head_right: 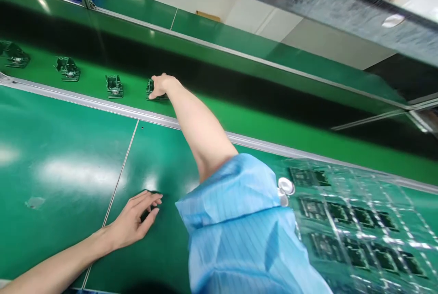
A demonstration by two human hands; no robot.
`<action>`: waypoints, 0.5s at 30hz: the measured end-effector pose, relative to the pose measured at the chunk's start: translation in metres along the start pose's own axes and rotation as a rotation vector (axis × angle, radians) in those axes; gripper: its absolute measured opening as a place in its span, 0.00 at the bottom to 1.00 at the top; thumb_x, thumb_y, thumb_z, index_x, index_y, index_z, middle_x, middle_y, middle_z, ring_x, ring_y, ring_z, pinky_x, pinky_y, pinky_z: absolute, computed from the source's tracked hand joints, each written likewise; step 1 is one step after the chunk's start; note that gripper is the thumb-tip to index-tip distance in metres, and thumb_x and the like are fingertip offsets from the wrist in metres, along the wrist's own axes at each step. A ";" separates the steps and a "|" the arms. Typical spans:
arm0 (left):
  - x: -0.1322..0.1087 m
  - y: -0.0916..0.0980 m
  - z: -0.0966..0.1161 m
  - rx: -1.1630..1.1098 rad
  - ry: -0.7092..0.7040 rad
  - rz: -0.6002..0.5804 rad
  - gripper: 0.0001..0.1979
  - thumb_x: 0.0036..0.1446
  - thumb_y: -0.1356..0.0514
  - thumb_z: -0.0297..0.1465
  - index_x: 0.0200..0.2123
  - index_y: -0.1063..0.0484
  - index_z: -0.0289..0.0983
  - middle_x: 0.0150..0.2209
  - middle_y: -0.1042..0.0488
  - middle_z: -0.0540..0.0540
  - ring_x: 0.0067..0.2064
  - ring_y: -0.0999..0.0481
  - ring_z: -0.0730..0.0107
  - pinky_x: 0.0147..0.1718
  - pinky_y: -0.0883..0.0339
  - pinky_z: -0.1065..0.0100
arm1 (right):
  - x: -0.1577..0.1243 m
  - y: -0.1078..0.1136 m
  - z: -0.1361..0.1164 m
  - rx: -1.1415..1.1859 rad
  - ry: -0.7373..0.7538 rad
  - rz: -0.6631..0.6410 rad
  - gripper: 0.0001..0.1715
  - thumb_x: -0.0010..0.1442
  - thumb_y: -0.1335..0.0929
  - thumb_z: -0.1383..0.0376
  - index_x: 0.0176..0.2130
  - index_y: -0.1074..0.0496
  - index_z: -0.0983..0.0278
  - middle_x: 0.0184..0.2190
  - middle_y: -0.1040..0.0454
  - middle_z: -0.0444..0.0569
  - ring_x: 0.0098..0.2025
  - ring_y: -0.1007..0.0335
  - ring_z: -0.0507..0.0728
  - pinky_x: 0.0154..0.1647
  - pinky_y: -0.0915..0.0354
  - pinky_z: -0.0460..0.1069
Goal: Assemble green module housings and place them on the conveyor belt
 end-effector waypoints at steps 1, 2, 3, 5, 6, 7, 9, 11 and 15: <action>0.001 0.000 -0.001 0.001 -0.004 0.004 0.15 0.64 0.48 0.29 0.52 0.28 0.36 0.36 0.21 0.41 0.36 0.22 0.64 0.35 0.23 0.63 | 0.002 0.001 -0.011 0.003 0.007 0.035 0.58 0.48 0.19 0.50 0.67 0.40 0.67 0.64 0.42 0.67 0.53 0.29 0.74 0.52 0.28 0.63; 0.002 0.000 -0.002 0.001 -0.008 0.011 0.15 0.64 0.47 0.29 0.52 0.28 0.36 0.36 0.22 0.41 0.35 0.22 0.65 0.34 0.24 0.64 | 0.001 0.003 -0.021 0.011 0.010 0.069 0.55 0.49 0.19 0.52 0.66 0.37 0.69 0.62 0.40 0.67 0.54 0.30 0.75 0.54 0.29 0.64; 0.002 0.001 -0.003 0.000 -0.012 0.021 0.14 0.64 0.47 0.29 0.51 0.28 0.36 0.36 0.22 0.42 0.34 0.23 0.66 0.33 0.24 0.65 | -0.002 0.006 -0.029 0.021 0.011 0.100 0.53 0.49 0.19 0.53 0.65 0.36 0.69 0.61 0.39 0.66 0.55 0.31 0.75 0.56 0.30 0.65; 0.003 0.005 -0.005 0.004 -0.007 0.070 0.13 0.64 0.46 0.30 0.50 0.28 0.38 0.36 0.22 0.43 0.32 0.24 0.69 0.33 0.25 0.68 | -0.020 0.013 -0.042 0.057 0.020 0.195 0.51 0.51 0.20 0.53 0.64 0.37 0.69 0.60 0.40 0.63 0.55 0.32 0.75 0.57 0.31 0.65; 0.003 0.008 -0.007 0.010 0.005 0.117 0.13 0.65 0.46 0.30 0.50 0.28 0.38 0.37 0.23 0.43 0.33 0.24 0.69 0.34 0.26 0.68 | -0.037 0.016 -0.046 0.081 0.029 0.257 0.49 0.53 0.20 0.53 0.64 0.38 0.68 0.60 0.40 0.62 0.55 0.31 0.75 0.57 0.31 0.65; 0.002 0.014 -0.008 0.019 0.023 0.181 0.13 0.65 0.46 0.29 0.51 0.29 0.39 0.39 0.23 0.43 0.36 0.24 0.69 0.37 0.26 0.68 | -0.059 0.018 -0.050 0.105 0.043 0.326 0.46 0.54 0.21 0.54 0.63 0.38 0.67 0.59 0.41 0.61 0.54 0.30 0.74 0.56 0.31 0.65; -0.001 0.029 -0.008 0.046 0.072 0.334 0.16 0.66 0.47 0.29 0.57 0.33 0.41 0.48 0.26 0.41 0.46 0.24 0.67 0.46 0.27 0.66 | -0.121 0.012 -0.055 0.141 0.064 0.445 0.39 0.58 0.23 0.58 0.61 0.36 0.67 0.58 0.40 0.60 0.51 0.28 0.72 0.53 0.29 0.64; -0.009 0.044 -0.005 0.058 0.105 0.433 0.24 0.66 0.44 0.31 0.64 0.41 0.44 0.58 0.33 0.39 0.59 0.30 0.64 0.57 0.33 0.61 | -0.197 -0.010 -0.059 0.126 0.057 0.481 0.31 0.60 0.25 0.60 0.59 0.34 0.66 0.56 0.37 0.60 0.45 0.25 0.69 0.47 0.26 0.60; -0.033 0.062 0.009 0.015 0.105 0.169 0.45 0.57 0.34 0.43 0.71 0.53 0.45 0.70 0.46 0.37 0.72 0.47 0.52 0.70 0.51 0.50 | -0.332 -0.086 -0.068 0.138 0.032 0.265 0.25 0.57 0.24 0.60 0.53 0.28 0.60 0.48 0.32 0.61 0.32 0.25 0.62 0.24 0.27 0.54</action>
Point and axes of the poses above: each hand's wrist, its own x-axis towards the middle knuckle, its own y-axis out of the back of the hand, z = x × y, the point moved 1 cm from there along x, towards the middle knuckle
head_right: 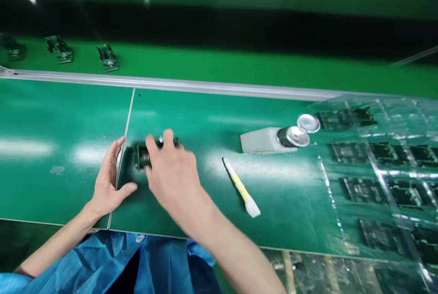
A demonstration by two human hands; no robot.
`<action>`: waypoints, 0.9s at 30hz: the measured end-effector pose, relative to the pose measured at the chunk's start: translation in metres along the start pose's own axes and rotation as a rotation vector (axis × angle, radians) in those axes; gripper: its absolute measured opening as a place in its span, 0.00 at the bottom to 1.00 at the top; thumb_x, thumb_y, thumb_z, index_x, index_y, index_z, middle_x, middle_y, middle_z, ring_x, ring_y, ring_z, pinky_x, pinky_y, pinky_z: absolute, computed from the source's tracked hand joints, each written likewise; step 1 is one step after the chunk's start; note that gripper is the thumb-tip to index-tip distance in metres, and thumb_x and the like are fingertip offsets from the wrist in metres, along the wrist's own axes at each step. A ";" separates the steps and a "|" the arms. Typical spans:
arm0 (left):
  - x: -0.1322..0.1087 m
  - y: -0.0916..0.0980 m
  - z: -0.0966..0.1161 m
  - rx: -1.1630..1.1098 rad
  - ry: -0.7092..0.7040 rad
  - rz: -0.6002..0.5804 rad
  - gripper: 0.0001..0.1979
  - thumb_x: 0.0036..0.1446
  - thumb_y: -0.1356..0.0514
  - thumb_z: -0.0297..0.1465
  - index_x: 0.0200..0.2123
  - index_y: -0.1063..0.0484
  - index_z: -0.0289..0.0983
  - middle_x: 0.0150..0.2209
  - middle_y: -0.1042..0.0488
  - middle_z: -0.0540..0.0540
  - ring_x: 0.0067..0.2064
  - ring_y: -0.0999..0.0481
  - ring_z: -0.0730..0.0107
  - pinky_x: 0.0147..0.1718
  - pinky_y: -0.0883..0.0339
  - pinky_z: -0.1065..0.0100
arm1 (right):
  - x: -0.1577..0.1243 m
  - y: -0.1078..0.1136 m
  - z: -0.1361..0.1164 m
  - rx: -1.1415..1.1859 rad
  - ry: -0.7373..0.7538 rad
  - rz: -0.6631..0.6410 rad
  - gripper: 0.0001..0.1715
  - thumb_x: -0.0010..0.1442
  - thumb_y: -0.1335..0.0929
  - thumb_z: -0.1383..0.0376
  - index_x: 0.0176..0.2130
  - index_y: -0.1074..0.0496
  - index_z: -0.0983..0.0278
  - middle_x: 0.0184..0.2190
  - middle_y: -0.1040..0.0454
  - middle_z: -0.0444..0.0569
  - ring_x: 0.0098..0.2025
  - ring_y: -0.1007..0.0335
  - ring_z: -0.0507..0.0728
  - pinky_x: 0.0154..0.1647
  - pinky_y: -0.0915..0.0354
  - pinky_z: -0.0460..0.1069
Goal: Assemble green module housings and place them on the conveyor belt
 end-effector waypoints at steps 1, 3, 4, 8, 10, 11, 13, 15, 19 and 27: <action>-0.007 0.002 0.003 -0.005 -0.003 -0.114 0.46 0.56 0.32 0.45 0.71 0.52 0.44 0.70 0.45 0.36 0.72 0.46 0.50 0.70 0.52 0.49 | -0.027 -0.013 -0.001 0.034 -0.010 -0.041 0.28 0.56 0.23 0.60 0.54 0.29 0.60 0.48 0.31 0.62 0.32 0.26 0.63 0.23 0.27 0.54; -0.019 0.006 0.008 -0.018 -0.010 -0.287 0.44 0.55 0.32 0.44 0.70 0.47 0.42 0.67 0.38 0.35 0.70 0.41 0.49 0.70 0.51 0.47 | -0.067 -0.036 0.000 0.159 0.007 -0.067 0.37 0.56 0.23 0.61 0.61 0.34 0.63 0.52 0.33 0.64 0.36 0.24 0.66 0.25 0.25 0.56; -0.024 0.007 0.009 -0.031 -0.005 -0.340 0.41 0.55 0.32 0.42 0.68 0.44 0.41 0.65 0.35 0.35 0.68 0.37 0.49 0.70 0.50 0.47 | -0.080 -0.045 0.002 0.247 0.026 -0.052 0.42 0.57 0.24 0.61 0.65 0.39 0.64 0.55 0.34 0.65 0.40 0.24 0.67 0.29 0.23 0.58; -0.034 0.012 0.011 -0.124 0.087 -0.334 0.33 0.60 0.36 0.35 0.67 0.41 0.40 0.63 0.32 0.35 0.67 0.35 0.52 0.67 0.42 0.51 | -0.107 -0.073 0.025 0.563 0.018 0.080 0.48 0.68 0.32 0.59 0.74 0.64 0.57 0.63 0.41 0.61 0.48 0.25 0.67 0.39 0.21 0.61; -0.035 0.014 0.012 -0.180 0.124 -0.291 0.33 0.61 0.38 0.34 0.67 0.42 0.40 0.64 0.33 0.35 0.67 0.35 0.53 0.65 0.38 0.53 | -0.112 -0.083 0.035 0.638 -0.004 0.138 0.43 0.71 0.36 0.57 0.73 0.65 0.51 0.63 0.39 0.57 0.47 0.25 0.65 0.42 0.21 0.62; -0.034 0.014 0.013 -0.208 0.139 -0.277 0.32 0.61 0.38 0.35 0.68 0.42 0.40 0.64 0.32 0.36 0.66 0.34 0.54 0.64 0.37 0.54 | -0.113 -0.087 0.039 0.661 -0.004 0.163 0.42 0.72 0.37 0.57 0.73 0.64 0.49 0.62 0.37 0.55 0.47 0.25 0.65 0.43 0.21 0.63; -0.032 0.011 0.016 -0.242 0.171 -0.244 0.31 0.62 0.39 0.35 0.66 0.40 0.41 0.63 0.31 0.37 0.65 0.33 0.55 0.63 0.35 0.55 | -0.113 -0.092 0.041 0.677 0.009 0.217 0.41 0.71 0.36 0.55 0.73 0.61 0.46 0.60 0.34 0.52 0.48 0.26 0.65 0.47 0.23 0.64; -0.030 0.005 0.018 -0.253 0.198 -0.183 0.27 0.62 0.39 0.35 0.64 0.36 0.40 0.60 0.28 0.39 0.64 0.31 0.57 0.62 0.35 0.56 | -0.111 -0.095 0.039 0.656 0.019 0.273 0.43 0.70 0.34 0.55 0.73 0.60 0.46 0.58 0.32 0.51 0.52 0.28 0.66 0.50 0.25 0.66; -0.022 -0.010 0.020 -0.246 0.221 -0.020 0.16 0.62 0.40 0.34 0.53 0.26 0.39 0.51 0.21 0.42 0.58 0.25 0.59 0.58 0.32 0.57 | -0.106 -0.096 0.033 0.666 0.060 0.282 0.43 0.69 0.34 0.55 0.73 0.58 0.48 0.58 0.31 0.51 0.60 0.35 0.67 0.57 0.29 0.68; -0.014 -0.022 0.026 -0.229 0.224 0.144 0.04 0.60 0.39 0.31 0.34 0.25 0.38 0.33 0.20 0.49 0.46 0.20 0.62 0.54 0.29 0.54 | -0.107 -0.099 0.028 0.738 0.051 0.249 0.39 0.71 0.34 0.56 0.72 0.55 0.51 0.60 0.33 0.51 0.61 0.34 0.64 0.62 0.32 0.64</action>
Point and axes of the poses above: each hand's wrist, its own x-axis towards the middle knuckle, its own y-axis out of the back of the hand, z = x × y, the point moved 1 cm from there along x, towards the middle knuckle
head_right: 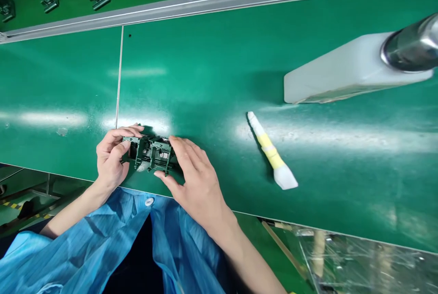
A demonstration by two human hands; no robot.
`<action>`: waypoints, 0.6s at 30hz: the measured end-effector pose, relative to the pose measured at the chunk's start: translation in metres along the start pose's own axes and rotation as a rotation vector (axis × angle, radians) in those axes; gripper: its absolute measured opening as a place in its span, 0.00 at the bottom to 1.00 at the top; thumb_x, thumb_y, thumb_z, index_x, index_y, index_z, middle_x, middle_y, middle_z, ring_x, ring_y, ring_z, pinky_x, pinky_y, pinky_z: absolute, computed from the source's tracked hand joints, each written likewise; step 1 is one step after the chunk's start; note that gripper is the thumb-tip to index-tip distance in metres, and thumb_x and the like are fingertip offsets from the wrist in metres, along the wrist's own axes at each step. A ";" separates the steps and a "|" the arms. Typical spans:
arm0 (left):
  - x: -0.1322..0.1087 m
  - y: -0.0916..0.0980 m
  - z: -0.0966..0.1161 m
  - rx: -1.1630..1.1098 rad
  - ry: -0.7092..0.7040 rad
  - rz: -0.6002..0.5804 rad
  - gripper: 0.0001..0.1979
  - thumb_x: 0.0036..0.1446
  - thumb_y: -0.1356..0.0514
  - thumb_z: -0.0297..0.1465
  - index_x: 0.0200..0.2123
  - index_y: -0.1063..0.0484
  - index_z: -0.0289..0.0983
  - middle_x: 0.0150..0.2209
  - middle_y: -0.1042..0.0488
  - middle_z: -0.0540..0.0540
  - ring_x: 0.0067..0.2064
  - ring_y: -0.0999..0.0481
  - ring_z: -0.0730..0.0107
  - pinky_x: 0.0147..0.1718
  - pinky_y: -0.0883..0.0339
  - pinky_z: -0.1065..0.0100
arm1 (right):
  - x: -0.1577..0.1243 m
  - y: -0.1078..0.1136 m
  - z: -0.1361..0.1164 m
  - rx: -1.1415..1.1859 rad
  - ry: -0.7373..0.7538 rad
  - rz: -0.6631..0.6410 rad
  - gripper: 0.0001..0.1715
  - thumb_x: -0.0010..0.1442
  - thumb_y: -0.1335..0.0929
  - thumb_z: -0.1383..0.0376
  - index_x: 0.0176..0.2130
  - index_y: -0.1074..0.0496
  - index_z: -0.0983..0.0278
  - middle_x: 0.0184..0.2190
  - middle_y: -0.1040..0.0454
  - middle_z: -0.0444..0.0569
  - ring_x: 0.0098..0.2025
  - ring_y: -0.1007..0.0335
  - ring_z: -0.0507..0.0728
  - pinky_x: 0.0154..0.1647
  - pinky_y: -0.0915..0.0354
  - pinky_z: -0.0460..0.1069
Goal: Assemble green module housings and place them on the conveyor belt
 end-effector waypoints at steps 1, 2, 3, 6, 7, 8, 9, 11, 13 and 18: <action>0.000 0.000 0.000 -0.004 -0.001 0.010 0.03 0.60 0.39 0.31 0.34 0.25 0.38 0.33 0.21 0.49 0.45 0.20 0.63 0.54 0.29 0.54 | 0.000 0.000 0.000 0.001 0.002 0.000 0.39 0.71 0.34 0.56 0.72 0.54 0.53 0.60 0.33 0.51 0.61 0.34 0.64 0.62 0.32 0.63; 0.000 0.000 0.000 -0.012 -0.002 0.013 0.03 0.60 0.39 0.30 0.34 0.25 0.38 0.32 0.21 0.49 0.45 0.19 0.63 0.54 0.29 0.54 | 0.000 -0.001 0.000 0.002 0.003 -0.001 0.38 0.71 0.34 0.57 0.72 0.52 0.54 0.60 0.32 0.52 0.61 0.34 0.64 0.61 0.31 0.63; 0.001 0.001 0.000 -0.020 0.000 0.008 0.03 0.60 0.39 0.30 0.34 0.25 0.38 0.32 0.21 0.49 0.45 0.19 0.63 0.55 0.29 0.55 | 0.000 -0.001 0.001 0.005 0.003 -0.006 0.36 0.71 0.34 0.57 0.71 0.51 0.55 0.60 0.32 0.53 0.61 0.34 0.64 0.61 0.31 0.63; 0.000 0.006 0.000 -0.011 0.009 -0.049 0.06 0.59 0.38 0.30 0.39 0.23 0.39 0.38 0.19 0.47 0.50 0.21 0.61 0.56 0.30 0.56 | 0.001 -0.001 0.002 0.012 0.019 0.009 0.33 0.71 0.34 0.58 0.68 0.45 0.61 0.58 0.31 0.56 0.60 0.33 0.64 0.60 0.30 0.63; -0.001 0.008 0.003 0.010 -0.001 -0.069 0.09 0.59 0.38 0.30 0.44 0.23 0.39 0.43 0.20 0.46 0.54 0.22 0.60 0.58 0.31 0.56 | 0.001 0.000 0.002 0.012 0.028 0.023 0.31 0.70 0.33 0.58 0.67 0.43 0.63 0.57 0.30 0.57 0.60 0.33 0.65 0.60 0.30 0.63; -0.001 0.011 0.007 0.039 -0.024 -0.084 0.14 0.59 0.38 0.30 0.49 0.24 0.40 0.48 0.21 0.45 0.58 0.25 0.59 0.61 0.33 0.55 | 0.001 0.002 0.001 0.013 0.038 0.044 0.30 0.70 0.33 0.59 0.66 0.41 0.64 0.57 0.30 0.58 0.59 0.33 0.65 0.60 0.30 0.63; -0.002 0.013 0.013 0.074 -0.063 -0.096 0.19 0.58 0.38 0.29 0.54 0.26 0.41 0.54 0.23 0.44 0.61 0.28 0.58 0.63 0.36 0.55 | 0.001 0.005 0.000 0.015 0.048 0.069 0.29 0.70 0.32 0.60 0.64 0.40 0.66 0.56 0.29 0.58 0.59 0.32 0.65 0.60 0.30 0.63; -0.003 0.013 0.028 0.134 -0.152 -0.140 0.25 0.58 0.38 0.27 0.60 0.30 0.42 0.60 0.28 0.44 0.66 0.34 0.56 0.68 0.42 0.53 | 0.001 0.013 -0.007 0.022 0.063 0.123 0.28 0.68 0.30 0.62 0.63 0.38 0.67 0.56 0.29 0.59 0.60 0.33 0.65 0.62 0.31 0.62; -0.002 0.008 0.046 0.143 -0.189 -0.239 0.26 0.59 0.40 0.25 0.62 0.32 0.40 0.62 0.29 0.44 0.69 0.38 0.54 0.69 0.45 0.52 | 0.002 0.021 -0.016 0.035 0.075 0.168 0.27 0.67 0.29 0.63 0.62 0.37 0.67 0.56 0.29 0.59 0.61 0.33 0.64 0.63 0.32 0.62; 0.007 -0.021 0.072 0.004 -0.055 -0.449 0.23 0.60 0.41 0.23 0.58 0.29 0.42 0.60 0.27 0.46 0.67 0.35 0.63 0.67 0.40 0.62 | 0.005 0.030 -0.035 0.071 0.113 0.231 0.27 0.67 0.30 0.66 0.62 0.38 0.67 0.57 0.31 0.59 0.61 0.33 0.64 0.63 0.31 0.61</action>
Point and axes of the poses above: each hand's wrist, its own x-axis towards the middle knuckle, its own y-axis out of the back of the hand, z = x × y, the point moved 1 cm from there along x, towards the middle knuckle
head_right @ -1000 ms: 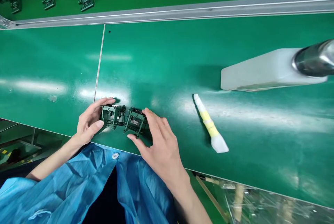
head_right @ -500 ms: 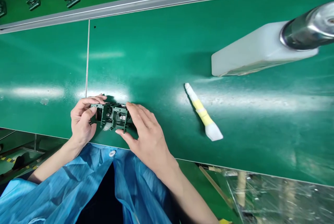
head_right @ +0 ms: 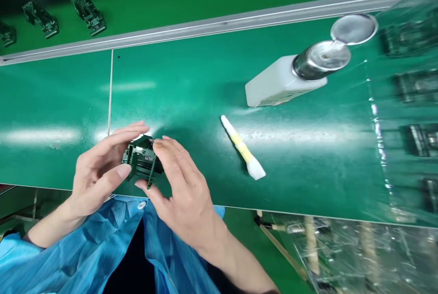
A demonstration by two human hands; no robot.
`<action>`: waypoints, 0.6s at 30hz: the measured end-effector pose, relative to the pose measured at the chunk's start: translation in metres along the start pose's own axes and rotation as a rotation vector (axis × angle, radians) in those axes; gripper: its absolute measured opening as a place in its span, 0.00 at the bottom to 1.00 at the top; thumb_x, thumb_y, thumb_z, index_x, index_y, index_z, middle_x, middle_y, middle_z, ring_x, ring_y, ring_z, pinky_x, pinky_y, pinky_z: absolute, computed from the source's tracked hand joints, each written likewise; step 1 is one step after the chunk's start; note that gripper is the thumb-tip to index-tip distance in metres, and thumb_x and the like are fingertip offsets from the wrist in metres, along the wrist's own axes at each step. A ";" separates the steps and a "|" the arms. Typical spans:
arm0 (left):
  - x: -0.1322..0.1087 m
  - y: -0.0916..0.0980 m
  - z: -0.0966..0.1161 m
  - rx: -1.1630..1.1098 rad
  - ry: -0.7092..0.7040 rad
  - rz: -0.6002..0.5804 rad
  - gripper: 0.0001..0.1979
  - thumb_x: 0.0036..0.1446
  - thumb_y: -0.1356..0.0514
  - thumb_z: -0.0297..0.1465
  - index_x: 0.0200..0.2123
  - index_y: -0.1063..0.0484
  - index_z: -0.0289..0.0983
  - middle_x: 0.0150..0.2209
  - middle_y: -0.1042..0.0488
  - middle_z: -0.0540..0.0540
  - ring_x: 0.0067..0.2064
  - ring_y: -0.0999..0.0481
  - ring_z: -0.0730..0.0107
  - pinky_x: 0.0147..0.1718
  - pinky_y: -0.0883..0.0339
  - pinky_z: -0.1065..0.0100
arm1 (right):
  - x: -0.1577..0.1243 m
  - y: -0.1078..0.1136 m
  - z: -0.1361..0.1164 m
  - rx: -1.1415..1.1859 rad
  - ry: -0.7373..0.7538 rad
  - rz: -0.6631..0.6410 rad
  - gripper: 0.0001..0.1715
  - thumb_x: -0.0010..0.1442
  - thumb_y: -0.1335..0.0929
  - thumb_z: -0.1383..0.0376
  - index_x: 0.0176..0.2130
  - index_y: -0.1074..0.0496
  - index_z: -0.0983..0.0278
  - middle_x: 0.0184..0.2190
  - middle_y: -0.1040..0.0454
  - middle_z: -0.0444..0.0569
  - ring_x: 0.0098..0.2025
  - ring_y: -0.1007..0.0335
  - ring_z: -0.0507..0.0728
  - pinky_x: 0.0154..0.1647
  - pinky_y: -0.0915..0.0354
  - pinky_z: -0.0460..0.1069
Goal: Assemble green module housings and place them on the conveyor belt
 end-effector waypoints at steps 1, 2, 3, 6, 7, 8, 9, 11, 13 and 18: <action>0.004 -0.004 0.000 -0.026 0.020 0.001 0.21 0.60 0.41 0.23 0.56 0.27 0.42 0.58 0.26 0.46 0.65 0.32 0.64 0.65 0.37 0.64 | 0.001 0.000 -0.001 0.006 0.004 0.018 0.27 0.67 0.29 0.67 0.62 0.38 0.67 0.57 0.31 0.59 0.61 0.33 0.64 0.63 0.31 0.60; 0.006 -0.008 0.000 -0.048 0.037 0.014 0.19 0.60 0.41 0.23 0.53 0.25 0.42 0.56 0.25 0.46 0.63 0.30 0.65 0.63 0.35 0.65 | 0.001 -0.001 -0.002 0.010 0.008 0.036 0.27 0.67 0.29 0.67 0.61 0.38 0.67 0.57 0.31 0.59 0.61 0.33 0.63 0.64 0.31 0.59; 0.008 -0.011 -0.001 -0.067 0.051 0.032 0.16 0.61 0.41 0.23 0.50 0.24 0.42 0.55 0.23 0.46 0.61 0.28 0.66 0.61 0.33 0.66 | 0.001 -0.001 -0.003 0.014 0.013 0.054 0.27 0.66 0.29 0.68 0.61 0.38 0.67 0.57 0.31 0.59 0.61 0.33 0.63 0.64 0.31 0.59; 0.009 -0.016 -0.004 -0.125 0.091 0.093 0.11 0.61 0.40 0.23 0.44 0.22 0.41 0.49 0.21 0.46 0.57 0.25 0.67 0.58 0.30 0.66 | 0.000 -0.002 -0.002 0.011 0.031 0.077 0.26 0.66 0.30 0.70 0.61 0.38 0.68 0.57 0.31 0.60 0.60 0.32 0.63 0.64 0.30 0.58; 0.008 -0.017 -0.004 -0.139 0.112 0.108 0.11 0.61 0.40 0.23 0.42 0.22 0.40 0.49 0.20 0.47 0.56 0.24 0.68 0.56 0.28 0.66 | 0.000 -0.003 -0.002 0.003 0.046 0.080 0.26 0.66 0.30 0.70 0.60 0.38 0.69 0.56 0.30 0.61 0.60 0.32 0.63 0.64 0.30 0.57; 0.007 -0.019 -0.003 -0.146 0.134 0.117 0.10 0.60 0.40 0.23 0.41 0.22 0.40 0.48 0.20 0.47 0.54 0.23 0.68 0.54 0.26 0.67 | 0.000 -0.003 -0.002 -0.007 0.064 0.080 0.25 0.66 0.30 0.70 0.60 0.38 0.70 0.56 0.30 0.61 0.60 0.32 0.63 0.64 0.30 0.57; 0.006 -0.020 -0.002 -0.148 0.155 0.125 0.09 0.60 0.39 0.23 0.41 0.22 0.40 0.48 0.20 0.47 0.53 0.22 0.68 0.50 0.24 0.67 | -0.001 -0.003 -0.001 -0.017 0.082 0.081 0.25 0.66 0.30 0.70 0.60 0.37 0.71 0.55 0.30 0.62 0.60 0.32 0.63 0.64 0.30 0.56; 0.004 -0.023 0.001 -0.127 0.160 0.142 0.09 0.60 0.39 0.24 0.41 0.22 0.40 0.47 0.20 0.46 0.51 0.21 0.66 0.44 0.22 0.68 | -0.001 -0.002 0.000 -0.030 0.115 0.080 0.26 0.66 0.30 0.71 0.60 0.38 0.72 0.54 0.29 0.61 0.60 0.32 0.62 0.64 0.30 0.56; 0.002 -0.021 0.004 -0.061 0.119 0.129 0.10 0.60 0.39 0.24 0.44 0.22 0.40 0.49 0.21 0.44 0.53 0.22 0.63 0.45 0.21 0.65 | -0.003 -0.001 0.001 -0.019 0.136 0.064 0.27 0.66 0.30 0.71 0.61 0.38 0.70 0.55 0.29 0.60 0.60 0.32 0.63 0.63 0.30 0.57; -0.004 0.026 0.002 0.214 -0.162 0.046 0.25 0.58 0.38 0.23 0.59 0.29 0.41 0.59 0.28 0.41 0.64 0.31 0.56 0.66 0.38 0.51 | -0.010 0.012 0.017 -0.030 0.022 -0.062 0.30 0.67 0.30 0.66 0.64 0.39 0.65 0.57 0.30 0.58 0.59 0.31 0.64 0.63 0.30 0.60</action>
Point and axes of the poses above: each hand's wrist, its own x-axis towards the middle knuckle, its own y-axis out of the back of the hand, z = x × y, the point moved 1 cm from there along x, towards the middle knuckle
